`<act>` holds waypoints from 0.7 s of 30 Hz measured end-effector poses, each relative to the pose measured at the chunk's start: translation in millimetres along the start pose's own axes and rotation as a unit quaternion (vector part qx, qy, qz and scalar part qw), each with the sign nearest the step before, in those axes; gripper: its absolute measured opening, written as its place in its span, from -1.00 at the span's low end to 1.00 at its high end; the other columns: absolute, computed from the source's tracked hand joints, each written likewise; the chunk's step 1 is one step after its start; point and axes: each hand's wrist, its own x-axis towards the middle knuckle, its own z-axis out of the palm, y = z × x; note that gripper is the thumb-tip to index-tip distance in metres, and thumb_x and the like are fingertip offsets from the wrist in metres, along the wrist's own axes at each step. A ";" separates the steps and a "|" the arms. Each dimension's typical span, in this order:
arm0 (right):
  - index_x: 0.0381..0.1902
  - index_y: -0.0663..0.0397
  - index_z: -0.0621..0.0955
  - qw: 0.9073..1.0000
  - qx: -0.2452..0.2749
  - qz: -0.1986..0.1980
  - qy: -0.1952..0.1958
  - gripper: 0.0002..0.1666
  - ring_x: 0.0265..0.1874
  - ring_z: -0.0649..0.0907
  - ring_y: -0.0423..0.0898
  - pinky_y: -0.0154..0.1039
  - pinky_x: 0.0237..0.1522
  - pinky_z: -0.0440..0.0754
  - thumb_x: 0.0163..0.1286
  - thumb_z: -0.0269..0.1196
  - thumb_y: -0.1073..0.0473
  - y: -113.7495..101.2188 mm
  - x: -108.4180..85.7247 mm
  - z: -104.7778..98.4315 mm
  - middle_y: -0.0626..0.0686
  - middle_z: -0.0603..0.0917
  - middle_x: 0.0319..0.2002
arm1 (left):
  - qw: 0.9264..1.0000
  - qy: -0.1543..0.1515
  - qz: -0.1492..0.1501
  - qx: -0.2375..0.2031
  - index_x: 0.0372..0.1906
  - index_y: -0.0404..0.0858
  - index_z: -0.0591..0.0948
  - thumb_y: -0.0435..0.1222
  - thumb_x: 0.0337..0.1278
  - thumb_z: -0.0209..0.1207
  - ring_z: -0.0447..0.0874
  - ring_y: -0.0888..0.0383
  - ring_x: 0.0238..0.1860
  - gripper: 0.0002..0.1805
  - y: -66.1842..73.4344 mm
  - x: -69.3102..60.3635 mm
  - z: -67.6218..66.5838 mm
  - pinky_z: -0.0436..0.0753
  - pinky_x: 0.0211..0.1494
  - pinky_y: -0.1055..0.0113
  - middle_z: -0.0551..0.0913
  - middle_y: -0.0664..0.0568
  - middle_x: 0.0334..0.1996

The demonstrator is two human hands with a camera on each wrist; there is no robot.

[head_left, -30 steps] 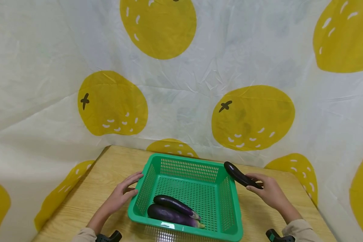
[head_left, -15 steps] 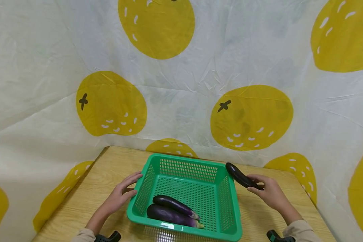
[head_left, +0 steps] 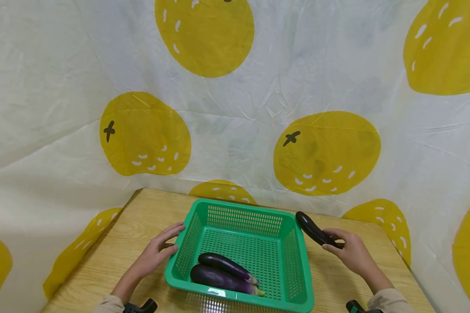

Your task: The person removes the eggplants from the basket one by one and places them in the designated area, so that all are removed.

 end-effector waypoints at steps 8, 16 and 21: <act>0.10 0.32 0.70 1.000 -0.008 0.014 0.007 -0.53 -0.20 0.71 -0.06 -0.14 -0.21 0.79 0.21 0.49 0.34 2.7 -2.5 2.5 0.28 0.77 -0.04 | 1.000 0.000 -0.007 0.009 0.50 -0.39 0.38 -0.38 0.53 0.07 0.39 0.50 0.35 -0.47 -0.7 0.6 -0.7 0.66 0.14 0.33 0.31 -0.32 0.52; 0.14 0.37 0.67 0.999 -0.007 0.032 -0.005 -0.50 -0.13 0.72 0.10 -0.14 -0.18 0.79 0.25 0.48 0.30 9.3 -2.7 3.6 0.32 0.75 -0.01 | 1.000 0.003 0.000 0.008 0.49 -0.39 0.39 -0.39 0.52 0.08 0.40 0.48 0.35 -0.47 -1.1 1.1 -0.7 0.66 0.13 0.33 0.34 -0.20 0.54; 0.14 0.39 0.67 0.999 -0.016 0.040 -0.008 -0.49 -0.13 0.72 0.13 -0.14 -0.18 0.79 0.25 0.48 0.29 12.1 -4.6 6.7 0.34 0.75 0.00 | 1.000 0.003 0.003 0.009 0.49 -0.41 0.39 -0.39 0.53 0.07 0.41 0.47 0.35 -0.47 -1.7 0.8 -0.6 0.66 0.13 0.33 0.34 -0.13 0.54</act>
